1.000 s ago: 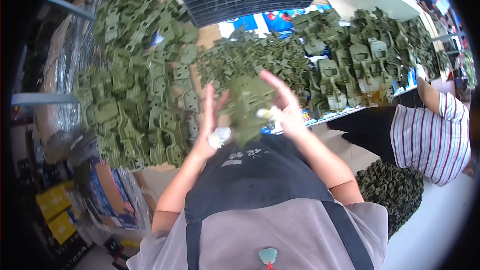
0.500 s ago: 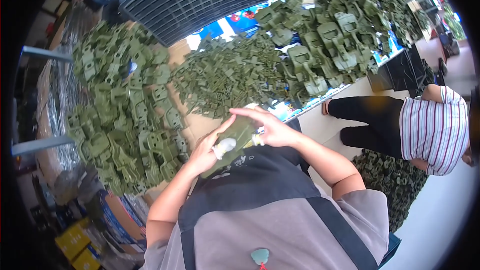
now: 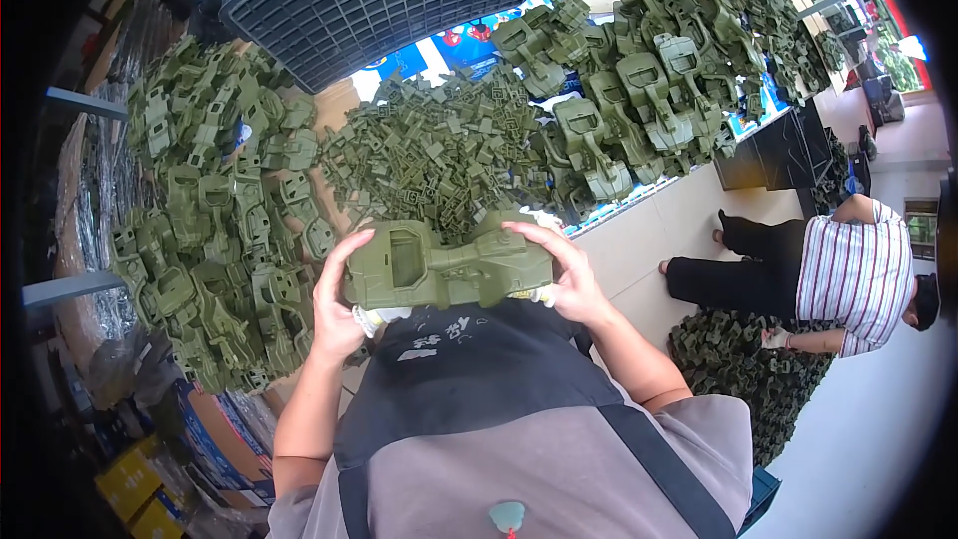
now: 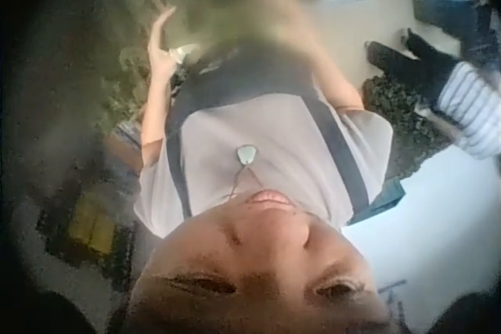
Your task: The person assembles small green plastic toy components by hand at a workbench.
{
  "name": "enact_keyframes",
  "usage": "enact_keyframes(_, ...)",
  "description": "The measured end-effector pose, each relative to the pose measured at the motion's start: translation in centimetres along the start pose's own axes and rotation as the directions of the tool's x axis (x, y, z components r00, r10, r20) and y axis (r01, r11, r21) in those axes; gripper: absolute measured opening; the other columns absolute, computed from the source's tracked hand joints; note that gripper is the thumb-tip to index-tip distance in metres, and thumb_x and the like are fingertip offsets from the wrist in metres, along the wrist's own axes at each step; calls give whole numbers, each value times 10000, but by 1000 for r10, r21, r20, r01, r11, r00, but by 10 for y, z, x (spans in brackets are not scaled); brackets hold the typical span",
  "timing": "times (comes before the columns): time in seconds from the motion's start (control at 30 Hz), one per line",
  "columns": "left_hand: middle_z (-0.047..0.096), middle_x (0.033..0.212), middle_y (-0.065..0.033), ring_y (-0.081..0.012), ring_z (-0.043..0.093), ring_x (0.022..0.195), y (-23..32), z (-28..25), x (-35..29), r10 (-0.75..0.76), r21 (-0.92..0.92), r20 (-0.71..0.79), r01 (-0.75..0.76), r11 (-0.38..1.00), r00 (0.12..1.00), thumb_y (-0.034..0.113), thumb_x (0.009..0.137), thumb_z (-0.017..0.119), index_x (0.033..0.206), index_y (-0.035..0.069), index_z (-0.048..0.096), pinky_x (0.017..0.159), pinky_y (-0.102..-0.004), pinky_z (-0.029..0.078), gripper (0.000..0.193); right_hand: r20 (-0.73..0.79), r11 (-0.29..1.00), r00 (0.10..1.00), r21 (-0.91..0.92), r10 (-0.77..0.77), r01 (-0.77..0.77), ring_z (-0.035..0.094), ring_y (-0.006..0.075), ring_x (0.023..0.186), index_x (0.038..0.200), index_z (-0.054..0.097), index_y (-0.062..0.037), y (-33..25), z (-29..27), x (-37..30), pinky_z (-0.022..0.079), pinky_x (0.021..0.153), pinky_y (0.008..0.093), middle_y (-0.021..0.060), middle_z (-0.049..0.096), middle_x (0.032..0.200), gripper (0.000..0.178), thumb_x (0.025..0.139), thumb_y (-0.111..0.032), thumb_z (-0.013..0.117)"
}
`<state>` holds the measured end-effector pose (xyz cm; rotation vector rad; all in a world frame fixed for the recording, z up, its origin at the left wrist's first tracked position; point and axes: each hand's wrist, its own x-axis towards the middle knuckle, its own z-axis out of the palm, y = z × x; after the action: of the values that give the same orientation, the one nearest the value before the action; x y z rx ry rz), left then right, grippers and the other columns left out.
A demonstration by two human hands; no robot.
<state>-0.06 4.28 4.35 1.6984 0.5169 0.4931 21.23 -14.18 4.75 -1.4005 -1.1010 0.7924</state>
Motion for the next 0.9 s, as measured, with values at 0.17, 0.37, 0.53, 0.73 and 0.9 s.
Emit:
enact_keyframes(0.17, 279, 1363, -177, -293, 343, 1234, 11, -3, 22, -11, 52, -74, 15, 999, 997, 135, 581, 774, 1388, 99, 140, 1003, -420, 306, 1027, -135, 955, 986, -290, -100, 57, 441, 257, 1150, 1168, 523, -73, -9, -20, 25, 309, 984, 364, 102, 507, 1193, 505, 704, -205, 675)
enact_keyframes(0.37, 374, 1304, -181, -281, 388, 1201, -11, -66, 0, -60, 16, -526, 81, 997, 848, 114, 758, 632, 1367, 154, 249, 977, -414, 324, 720, -400, 377, 669, -907, -627, -189, 529, 332, 958, 1141, 527, -54, 43, -174, 128, 396, 841, 395, 162, 564, 1077, 473, 674, -3, 588)
enact_keyframes(0.53, 528, 1168, -111, -220, 485, 1101, -22, -96, -45, 27, 160, -782, 159, 974, 622, 65, 763, 611, 1252, 114, 449, 924, -344, 378, 517, -534, -40, 803, -826, -265, -563, 496, 362, 981, 1306, 355, -300, 155, -299, 168, 424, 780, 436, 187, 531, 1061, 634, 724, -147, 557)
enact_keyframes(0.73, 482, 1175, -181, -331, 500, 1029, -20, -83, -76, -203, 534, -630, 608, 587, 750, 241, 655, 723, 1320, 151, 343, 881, -381, 400, 772, -543, -187, 839, -828, 34, -528, 393, 378, 1134, 1342, 127, -462, 148, -256, 193, 335, 868, 570, 197, 469, 1185, 776, 755, -278, 600)
enact_keyframes(0.9, 439, 1174, -198, -353, 527, 979, -65, -68, -66, -353, 540, -654, 739, 402, 669, 119, 593, 716, 1350, 210, 272, 818, -396, 450, 883, -264, 131, 954, -960, -141, -247, 434, 388, 1106, 1350, 262, -331, 119, -238, 179, 355, 908, 465, 246, 455, 1191, 697, 770, -179, 618)
